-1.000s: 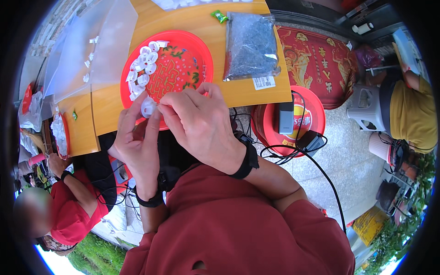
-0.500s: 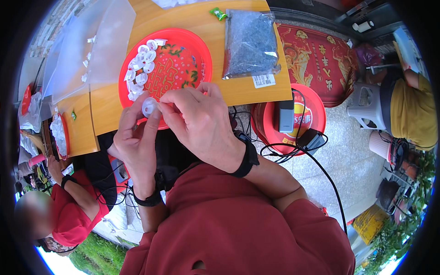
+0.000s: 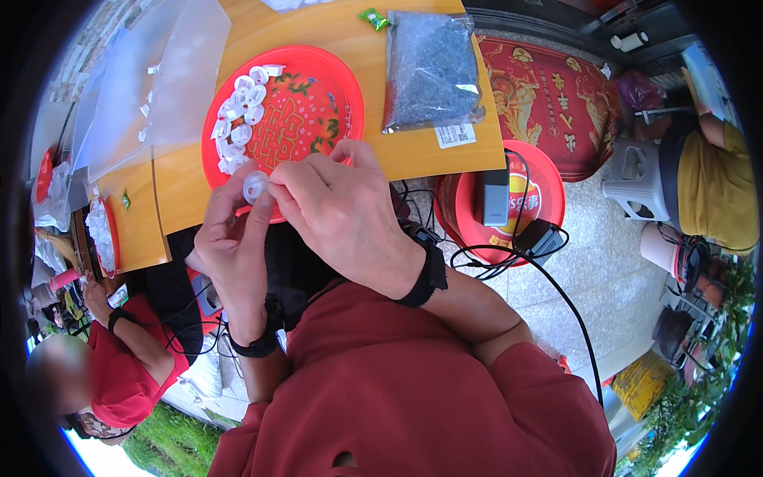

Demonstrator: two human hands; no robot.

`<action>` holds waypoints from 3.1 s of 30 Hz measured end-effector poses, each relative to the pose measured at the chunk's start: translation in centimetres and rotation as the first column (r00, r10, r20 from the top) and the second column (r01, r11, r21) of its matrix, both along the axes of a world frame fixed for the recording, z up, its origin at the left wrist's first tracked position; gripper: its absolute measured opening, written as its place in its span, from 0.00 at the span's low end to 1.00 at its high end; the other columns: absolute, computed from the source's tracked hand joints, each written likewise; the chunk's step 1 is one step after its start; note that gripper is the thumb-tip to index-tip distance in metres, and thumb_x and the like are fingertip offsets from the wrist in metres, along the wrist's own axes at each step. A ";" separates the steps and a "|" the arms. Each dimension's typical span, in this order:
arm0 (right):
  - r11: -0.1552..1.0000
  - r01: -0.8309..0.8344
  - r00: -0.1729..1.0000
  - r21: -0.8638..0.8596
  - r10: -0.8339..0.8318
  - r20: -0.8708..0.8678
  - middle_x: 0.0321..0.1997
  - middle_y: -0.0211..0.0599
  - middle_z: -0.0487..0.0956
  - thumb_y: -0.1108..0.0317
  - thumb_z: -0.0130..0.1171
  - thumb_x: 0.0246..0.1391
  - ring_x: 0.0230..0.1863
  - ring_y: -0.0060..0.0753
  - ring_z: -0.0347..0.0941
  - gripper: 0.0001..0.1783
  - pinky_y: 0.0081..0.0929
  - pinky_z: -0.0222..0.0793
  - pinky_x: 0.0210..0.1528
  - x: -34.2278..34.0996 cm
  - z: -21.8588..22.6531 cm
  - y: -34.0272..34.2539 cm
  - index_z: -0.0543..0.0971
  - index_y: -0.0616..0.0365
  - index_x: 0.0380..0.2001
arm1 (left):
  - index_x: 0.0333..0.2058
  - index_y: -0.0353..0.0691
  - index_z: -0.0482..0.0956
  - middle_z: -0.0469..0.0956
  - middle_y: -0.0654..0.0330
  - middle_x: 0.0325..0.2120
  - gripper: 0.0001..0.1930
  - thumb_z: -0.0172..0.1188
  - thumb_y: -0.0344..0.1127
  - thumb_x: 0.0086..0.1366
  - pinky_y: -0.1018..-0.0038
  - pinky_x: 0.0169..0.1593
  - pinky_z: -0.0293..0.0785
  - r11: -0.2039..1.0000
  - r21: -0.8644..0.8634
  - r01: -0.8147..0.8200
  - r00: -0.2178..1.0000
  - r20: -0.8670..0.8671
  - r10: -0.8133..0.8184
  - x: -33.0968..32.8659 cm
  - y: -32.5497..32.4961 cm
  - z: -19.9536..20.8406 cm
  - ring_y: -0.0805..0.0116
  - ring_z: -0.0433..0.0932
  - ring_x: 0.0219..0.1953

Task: The person is assembling small white plastic components using a needle tool and wire.

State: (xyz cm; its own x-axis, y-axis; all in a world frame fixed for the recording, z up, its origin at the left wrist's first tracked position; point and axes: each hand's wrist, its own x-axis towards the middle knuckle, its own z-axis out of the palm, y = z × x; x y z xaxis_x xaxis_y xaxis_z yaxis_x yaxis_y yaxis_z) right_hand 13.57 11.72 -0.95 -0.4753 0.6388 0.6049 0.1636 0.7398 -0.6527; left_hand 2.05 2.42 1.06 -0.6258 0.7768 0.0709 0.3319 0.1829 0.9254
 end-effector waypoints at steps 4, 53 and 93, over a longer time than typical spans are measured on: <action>0.998 -0.007 0.999 0.060 0.005 0.037 0.25 0.28 0.80 0.74 0.68 0.46 0.24 0.30 0.76 0.09 0.31 0.68 0.37 0.1 -0.2 0.1 0.79 0.56 0.31 | 0.51 0.36 0.78 0.74 0.64 0.37 0.19 0.63 0.23 0.60 0.83 0.39 0.75 1.000 0.020 0.001 0.997 0.076 -0.002 -0.2 0.0 -0.1 0.78 0.75 0.37; 0.999 0.049 0.994 0.005 -0.048 -0.095 0.26 0.27 0.79 0.71 0.64 0.50 0.25 0.29 0.76 0.07 0.33 0.65 0.39 -0.6 -1.8 -0.4 0.77 0.54 0.33 | 0.54 0.31 0.72 0.78 0.58 0.44 0.18 0.57 0.22 0.65 0.76 0.53 0.73 0.990 0.142 0.020 0.854 0.513 -0.091 -0.5 0.3 -1.4 0.74 0.76 0.47; 0.959 -0.138 0.981 -0.248 0.098 -0.167 0.27 0.28 0.82 0.70 0.67 0.48 0.24 0.28 0.76 0.08 0.28 0.64 0.33 0.1 -2.2 0.9 0.79 0.55 0.32 | 0.49 0.36 0.78 0.75 0.58 0.40 0.17 0.61 0.20 0.60 0.77 0.41 0.77 0.997 0.072 -0.003 0.988 -0.152 0.014 1.1 0.7 -1.2 0.72 0.77 0.39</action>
